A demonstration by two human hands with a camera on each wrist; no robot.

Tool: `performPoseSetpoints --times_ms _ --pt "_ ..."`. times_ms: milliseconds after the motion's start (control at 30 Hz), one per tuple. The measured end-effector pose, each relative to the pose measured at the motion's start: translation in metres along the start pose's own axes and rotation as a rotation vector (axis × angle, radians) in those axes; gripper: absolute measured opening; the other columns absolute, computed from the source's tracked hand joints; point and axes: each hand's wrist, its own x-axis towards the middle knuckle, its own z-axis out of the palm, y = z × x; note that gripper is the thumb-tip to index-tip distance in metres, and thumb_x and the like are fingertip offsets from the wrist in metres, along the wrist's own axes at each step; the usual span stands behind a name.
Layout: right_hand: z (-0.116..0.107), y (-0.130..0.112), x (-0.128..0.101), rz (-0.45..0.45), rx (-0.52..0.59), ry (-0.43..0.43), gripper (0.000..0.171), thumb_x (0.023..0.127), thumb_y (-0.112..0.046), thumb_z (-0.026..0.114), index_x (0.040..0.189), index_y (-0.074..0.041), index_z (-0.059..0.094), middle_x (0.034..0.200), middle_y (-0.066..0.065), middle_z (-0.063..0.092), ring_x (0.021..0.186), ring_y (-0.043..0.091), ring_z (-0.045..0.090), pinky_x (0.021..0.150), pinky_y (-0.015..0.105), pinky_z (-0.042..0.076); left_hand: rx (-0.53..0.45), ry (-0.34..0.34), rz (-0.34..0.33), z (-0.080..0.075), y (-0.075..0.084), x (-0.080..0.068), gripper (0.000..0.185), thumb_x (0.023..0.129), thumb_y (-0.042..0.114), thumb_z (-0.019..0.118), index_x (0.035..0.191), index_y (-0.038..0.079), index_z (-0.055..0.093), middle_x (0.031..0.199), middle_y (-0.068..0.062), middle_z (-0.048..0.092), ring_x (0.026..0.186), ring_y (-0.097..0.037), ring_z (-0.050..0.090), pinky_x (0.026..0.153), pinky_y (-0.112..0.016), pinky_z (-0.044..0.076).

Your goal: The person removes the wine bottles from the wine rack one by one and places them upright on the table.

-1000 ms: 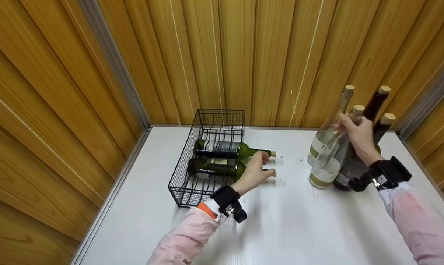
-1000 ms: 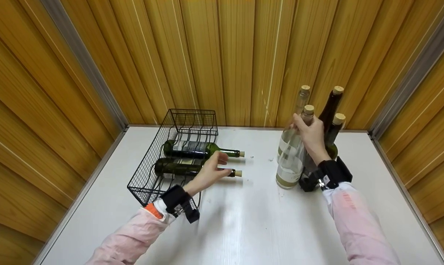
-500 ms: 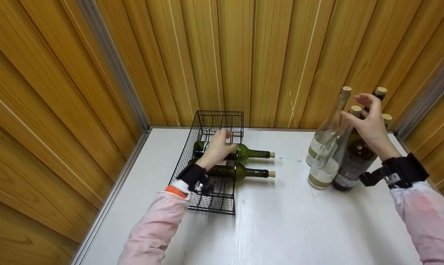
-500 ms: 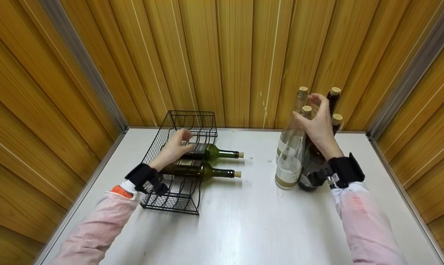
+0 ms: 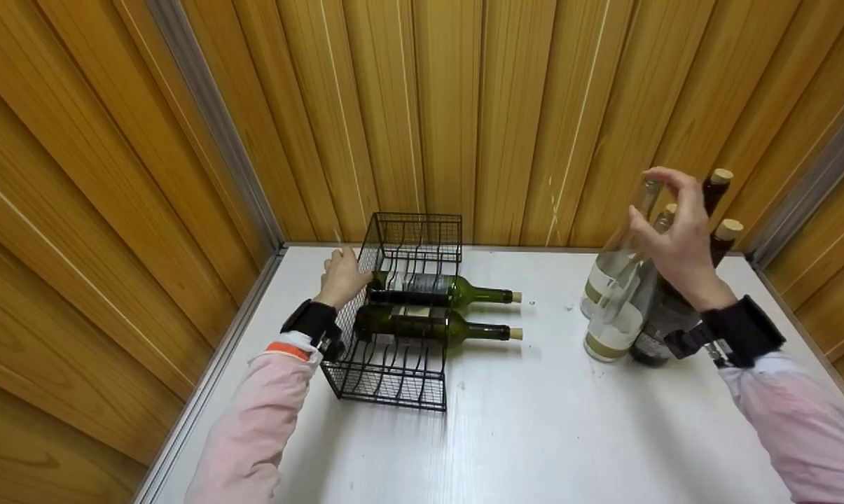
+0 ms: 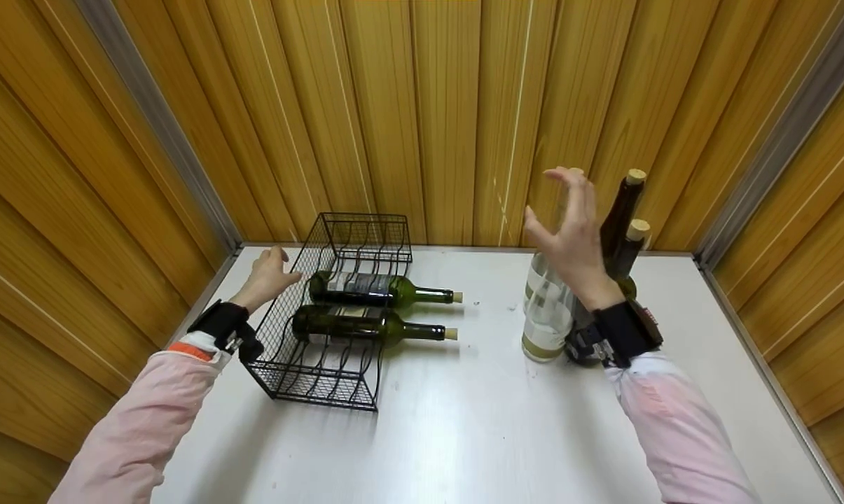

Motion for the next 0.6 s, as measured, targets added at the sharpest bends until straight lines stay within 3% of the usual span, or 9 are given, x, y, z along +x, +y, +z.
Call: performPoseSetpoints --times_ms 67,167,233,300,400,467,533,600 --pt "0.008 0.009 -0.006 -0.031 0.002 -0.050 0.045 0.074 0.000 0.059 0.115 0.015 0.044 0.113 0.026 0.047 0.107 0.027 0.042 0.095 0.032 0.029 0.041 -0.034 -0.039 0.000 -0.011 0.002 0.056 0.082 0.024 0.062 0.120 -0.010 0.039 0.115 -0.027 0.041 0.106 -0.042 0.039 0.081 -0.052 0.037" --pt "0.022 0.022 -0.018 -0.035 0.003 -0.147 0.044 0.075 0.002 0.062 0.116 0.009 0.046 0.113 0.018 0.051 0.106 0.027 0.043 0.093 0.031 0.031 0.105 -0.139 -0.074 0.009 -0.040 0.009 0.064 0.085 0.036 0.059 0.122 -0.012 0.037 0.117 -0.029 0.042 0.108 -0.044 0.040 0.083 -0.052 0.037" --pt "0.031 0.028 -0.027 -0.022 0.007 -0.216 0.044 0.075 0.004 0.063 0.116 0.007 0.047 0.113 0.015 0.052 0.106 0.026 0.044 0.092 0.032 0.033 0.165 -0.208 -0.016 0.034 -0.077 0.027 0.073 0.084 0.049 0.055 0.116 -0.016 0.042 0.111 -0.032 0.047 0.096 -0.044 0.050 0.074 -0.049 0.043" --pt "0.040 0.031 -0.035 -0.019 0.000 -0.277 0.043 0.076 0.004 0.063 0.115 0.007 0.047 0.111 0.015 0.052 0.104 0.027 0.045 0.090 0.033 0.034 0.195 -0.322 0.009 0.060 -0.112 0.045 0.078 0.083 0.058 0.050 0.110 -0.015 0.049 0.103 -0.031 0.053 0.081 -0.040 0.057 0.065 -0.044 0.047" --pt "0.054 0.035 -0.045 -0.011 0.018 -0.350 0.040 0.077 0.003 0.063 0.114 0.008 0.047 0.108 0.016 0.053 0.101 0.028 0.046 0.087 0.035 0.035 0.214 -0.404 0.071 0.100 -0.155 0.071 0.068 0.086 0.057 0.045 0.088 -0.010 0.059 0.082 -0.027 0.058 0.052 -0.030 0.058 0.047 -0.037 0.047" --pt "0.064 0.037 -0.053 0.011 0.040 -0.402 0.039 0.079 0.001 0.063 0.113 0.007 0.048 0.107 0.016 0.053 0.100 0.028 0.047 0.086 0.036 0.036 0.186 -0.451 0.026 0.102 -0.155 0.069 0.055 0.091 0.048 0.044 0.080 -0.003 0.060 0.074 -0.021 0.061 0.049 -0.026 0.059 0.049 -0.037 0.049" --pt "0.074 0.040 -0.060 0.057 0.068 -0.465 0.037 0.081 -0.002 0.063 0.113 0.007 0.048 0.106 0.015 0.053 0.100 0.027 0.047 0.085 0.038 0.037 0.167 -0.414 0.065 0.105 -0.158 0.069 0.049 0.094 0.040 0.043 0.072 0.000 0.059 0.066 -0.019 0.061 0.048 -0.025 0.059 0.050 -0.036 0.049" --pt "0.084 0.042 -0.068 0.117 0.089 -0.536 0.036 0.082 -0.004 0.063 0.113 0.006 0.048 0.106 0.014 0.052 0.100 0.026 0.047 0.085 0.039 0.038 0.108 -0.351 0.153 0.107 -0.163 0.068 0.049 0.094 0.040 0.040 0.065 0.004 0.057 0.060 -0.014 0.059 0.047 -0.023 0.058 0.050 -0.035 0.048"
